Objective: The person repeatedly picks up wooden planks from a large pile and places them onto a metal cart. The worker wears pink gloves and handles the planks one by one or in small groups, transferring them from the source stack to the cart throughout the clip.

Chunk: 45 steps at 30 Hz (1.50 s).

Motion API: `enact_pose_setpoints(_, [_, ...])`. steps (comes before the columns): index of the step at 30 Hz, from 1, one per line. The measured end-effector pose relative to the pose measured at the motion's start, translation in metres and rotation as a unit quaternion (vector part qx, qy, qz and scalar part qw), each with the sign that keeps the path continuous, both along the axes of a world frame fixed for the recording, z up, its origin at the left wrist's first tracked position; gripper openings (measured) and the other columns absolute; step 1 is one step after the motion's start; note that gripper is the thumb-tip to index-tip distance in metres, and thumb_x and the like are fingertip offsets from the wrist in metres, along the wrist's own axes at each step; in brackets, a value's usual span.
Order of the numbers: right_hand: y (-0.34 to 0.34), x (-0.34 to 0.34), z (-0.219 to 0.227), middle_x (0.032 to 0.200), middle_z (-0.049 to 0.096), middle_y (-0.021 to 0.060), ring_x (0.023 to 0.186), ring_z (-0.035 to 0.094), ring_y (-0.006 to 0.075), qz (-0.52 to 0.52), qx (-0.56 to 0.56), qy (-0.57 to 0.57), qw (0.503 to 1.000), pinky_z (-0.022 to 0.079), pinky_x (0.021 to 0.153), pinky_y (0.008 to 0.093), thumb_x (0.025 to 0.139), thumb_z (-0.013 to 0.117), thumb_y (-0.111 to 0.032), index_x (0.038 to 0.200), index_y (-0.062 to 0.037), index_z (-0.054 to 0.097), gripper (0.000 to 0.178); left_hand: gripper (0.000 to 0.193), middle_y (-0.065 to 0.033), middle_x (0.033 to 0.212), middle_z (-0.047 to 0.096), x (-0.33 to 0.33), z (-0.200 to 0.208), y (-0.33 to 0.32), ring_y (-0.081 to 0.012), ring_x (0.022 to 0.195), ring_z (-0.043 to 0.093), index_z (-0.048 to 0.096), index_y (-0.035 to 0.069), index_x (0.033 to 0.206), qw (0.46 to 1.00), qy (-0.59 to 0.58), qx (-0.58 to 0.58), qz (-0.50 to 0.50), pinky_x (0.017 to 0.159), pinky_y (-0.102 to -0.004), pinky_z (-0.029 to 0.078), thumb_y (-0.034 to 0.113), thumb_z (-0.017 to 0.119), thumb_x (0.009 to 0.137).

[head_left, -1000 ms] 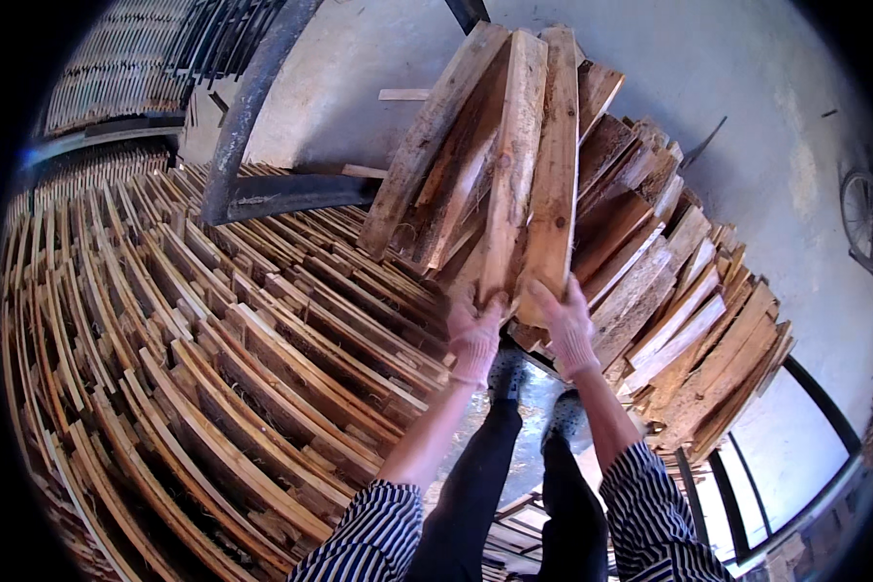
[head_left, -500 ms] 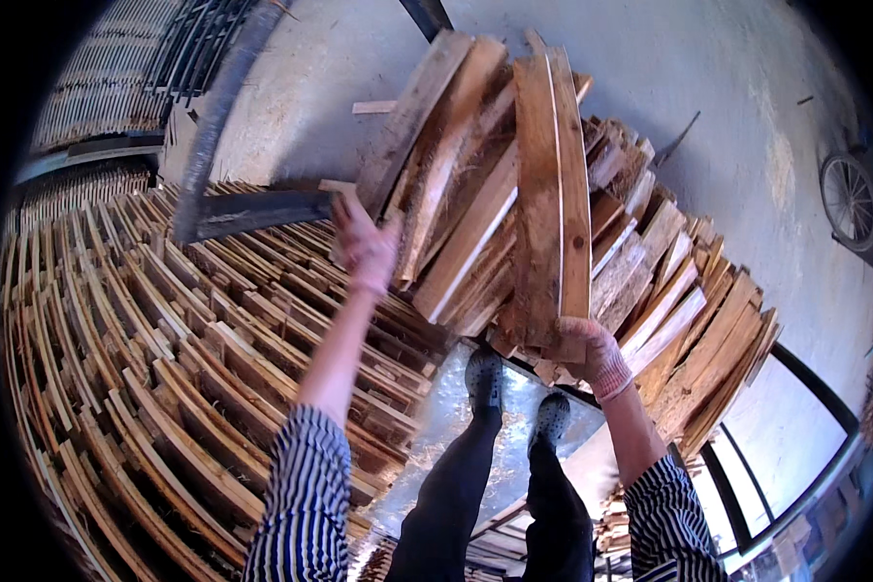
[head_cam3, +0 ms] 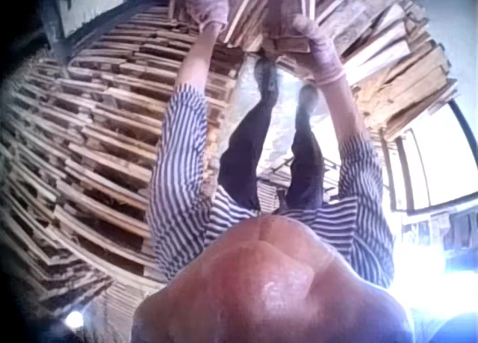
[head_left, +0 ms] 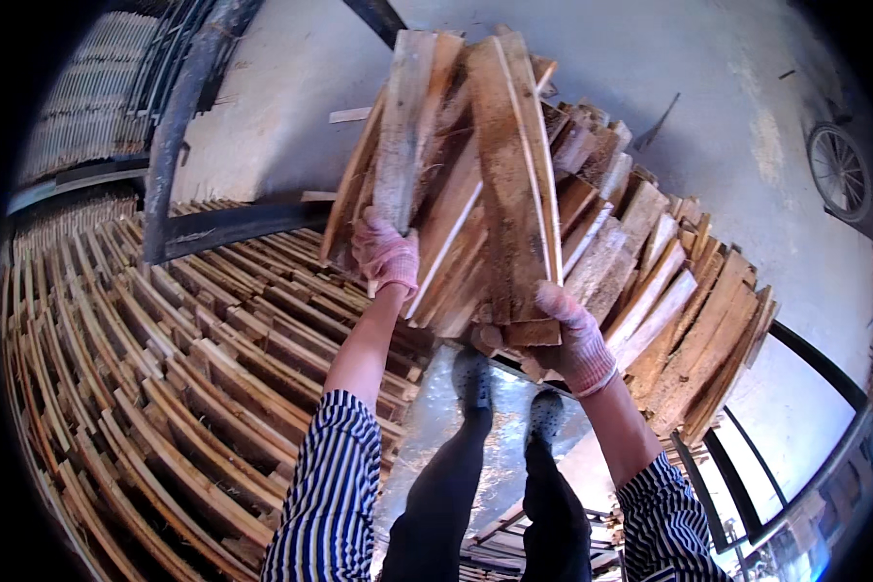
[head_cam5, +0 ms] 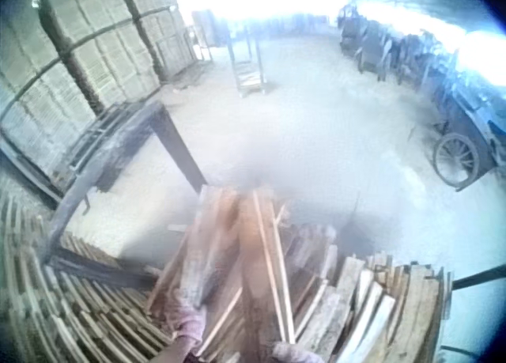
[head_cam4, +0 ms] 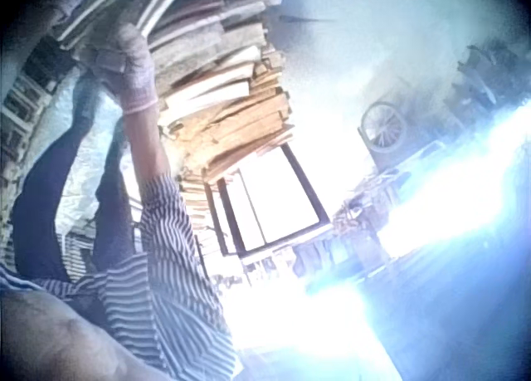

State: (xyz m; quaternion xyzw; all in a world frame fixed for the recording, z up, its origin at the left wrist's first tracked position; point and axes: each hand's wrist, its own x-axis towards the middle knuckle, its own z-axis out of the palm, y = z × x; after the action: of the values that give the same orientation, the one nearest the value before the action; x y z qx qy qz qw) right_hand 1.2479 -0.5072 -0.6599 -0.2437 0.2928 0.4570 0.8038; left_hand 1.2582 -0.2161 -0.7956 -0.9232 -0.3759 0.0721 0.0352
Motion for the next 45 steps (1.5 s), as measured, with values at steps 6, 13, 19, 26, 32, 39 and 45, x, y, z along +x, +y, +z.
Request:
enact_pose_setpoints(6, [-0.041,0.005,0.039,0.116,0.065,0.0131,0.094,0.069,0.0283,0.086,-0.014,-0.110,0.990,0.064,0.084,0.0454,0.085,0.084,-0.029,0.145,-0.0027,0.044,0.077,0.089,-0.0229,0.139,0.056,0.010,0.030,0.009,-0.0383,0.121,0.062,0.037,0.004,0.148,0.990,-0.065,-0.127,-0.023,0.095,-0.0494,0.056,0.031,0.083,0.077])
enact_pose_setpoints(13, [-0.080,-0.089,0.090,0.137,0.058,0.0136,0.117,0.061,0.0234,0.205,-0.222,-0.195,0.933,0.057,0.091,0.0350,0.073,0.089,-0.023,0.167,-0.0146,0.018,0.118,0.095,-0.0234,0.136,0.060,-0.064,0.200,-0.126,-0.0362,0.130,0.055,0.043,-0.003,0.149,0.722,-0.028,-0.681,0.115,0.116,-0.0439,0.041,0.048,0.083,0.079])
enact_pose_setpoints(19, [-0.080,-0.140,0.149,0.129,0.066,0.0237,0.119,0.066,0.0335,0.229,-0.329,-0.229,0.887,0.053,0.099,0.0406,0.076,0.086,-0.032,0.163,-0.0102,0.023,0.110,0.080,-0.0127,0.129,0.068,-0.101,0.250,-0.183,-0.0257,0.117,0.065,0.061,0.002,0.136,0.535,-0.050,-0.778,0.326,0.102,-0.0394,0.051,0.058,0.080,0.083])
enact_pose_setpoints(26, [-0.074,-0.101,0.308,0.131,0.061,0.0335,0.124,0.062,0.0439,0.442,-0.456,-0.263,0.727,0.050,0.103,0.0459,0.073,0.085,-0.045,0.163,-0.0072,0.020,0.118,0.058,-0.0094,0.114,0.072,-0.107,0.308,-0.190,-0.0226,0.101,0.070,0.064,0.006,0.130,0.438,-0.132,-0.831,0.316,0.093,-0.0384,0.056,0.049,0.074,0.093])
enact_pose_setpoints(32, [-0.134,-0.196,0.447,0.137,0.056,0.0301,0.126,0.060,0.0435,0.436,-0.479,-0.407,0.644,0.051,0.104,0.0472,0.070,0.089,-0.039,0.163,-0.0130,0.023,0.117,0.049,-0.0040,0.124,0.069,-0.199,0.443,-0.237,-0.0178,0.114,0.064,0.065,0.004,0.133,0.333,-0.245,-0.864,0.289,0.102,-0.0332,0.051,0.041,0.065,0.101])
enact_pose_setpoints(39, [-0.108,-0.178,0.541,0.131,0.061,0.0120,0.117,0.062,0.0239,0.270,-0.308,-0.469,0.783,0.052,0.102,0.0336,0.077,0.079,-0.002,0.148,-0.0037,0.042,0.080,0.044,-0.0042,0.117,0.072,-0.217,0.585,-0.218,-0.0166,0.111,0.066,0.068,0.000,0.123,0.316,-0.385,-0.838,0.224,0.101,-0.0322,0.051,0.031,0.076,0.093])
enact_pose_setpoints(45, [-0.095,-0.176,0.589,0.138,0.058,0.0176,0.126,0.058,0.0284,0.266,-0.226,-0.640,0.685,0.050,0.106,0.0415,0.066,0.093,-0.018,0.156,-0.0011,0.036,0.108,0.069,-0.0138,0.133,0.065,-0.280,0.762,-0.169,-0.0252,0.118,0.063,0.060,0.000,0.137,0.442,-0.493,-0.741,0.109,0.106,-0.0384,0.050,0.043,0.082,0.087])
